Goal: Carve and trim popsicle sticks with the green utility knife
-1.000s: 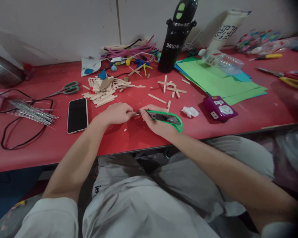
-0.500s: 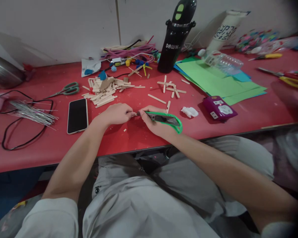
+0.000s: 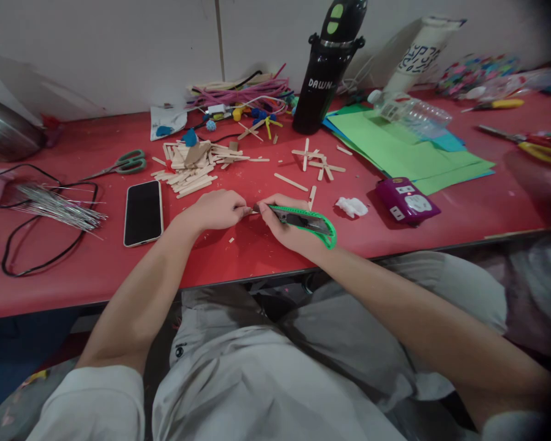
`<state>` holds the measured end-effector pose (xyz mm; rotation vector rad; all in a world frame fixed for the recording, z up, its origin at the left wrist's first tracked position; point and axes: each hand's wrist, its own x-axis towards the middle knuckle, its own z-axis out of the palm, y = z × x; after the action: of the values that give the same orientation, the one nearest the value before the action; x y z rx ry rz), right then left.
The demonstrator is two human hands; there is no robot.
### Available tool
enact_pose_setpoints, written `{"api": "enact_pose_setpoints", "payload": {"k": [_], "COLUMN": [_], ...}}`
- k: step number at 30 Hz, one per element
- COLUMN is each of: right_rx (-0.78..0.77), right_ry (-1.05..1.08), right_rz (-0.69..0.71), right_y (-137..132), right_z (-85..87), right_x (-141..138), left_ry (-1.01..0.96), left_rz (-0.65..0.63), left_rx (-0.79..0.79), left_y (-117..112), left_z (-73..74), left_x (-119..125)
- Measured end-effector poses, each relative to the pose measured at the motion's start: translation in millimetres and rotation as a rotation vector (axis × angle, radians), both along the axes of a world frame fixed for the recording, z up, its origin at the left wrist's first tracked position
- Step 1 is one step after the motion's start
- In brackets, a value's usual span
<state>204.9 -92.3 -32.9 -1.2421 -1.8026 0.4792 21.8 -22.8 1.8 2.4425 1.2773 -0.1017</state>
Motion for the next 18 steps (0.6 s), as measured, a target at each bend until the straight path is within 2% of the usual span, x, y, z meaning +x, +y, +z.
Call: {"api": "enact_pose_setpoints", "payload": {"k": [10,18], "right_rx": [-0.010,0.011], "right_ry": [-0.016,-0.017], "right_rz": [-0.019,0.009], "right_y": [-1.9,-1.7], "right_z": [3.4,-0.7], "right_x": [-0.4,0.0], "left_ry": [0.042,0.058], "left_rz": [0.011,0.034], "left_rx": [0.022,0.038], "left_y": [-0.7,-4.3], "left_z": [0.1,0.5], "left_x": [0.2,0.7]}}
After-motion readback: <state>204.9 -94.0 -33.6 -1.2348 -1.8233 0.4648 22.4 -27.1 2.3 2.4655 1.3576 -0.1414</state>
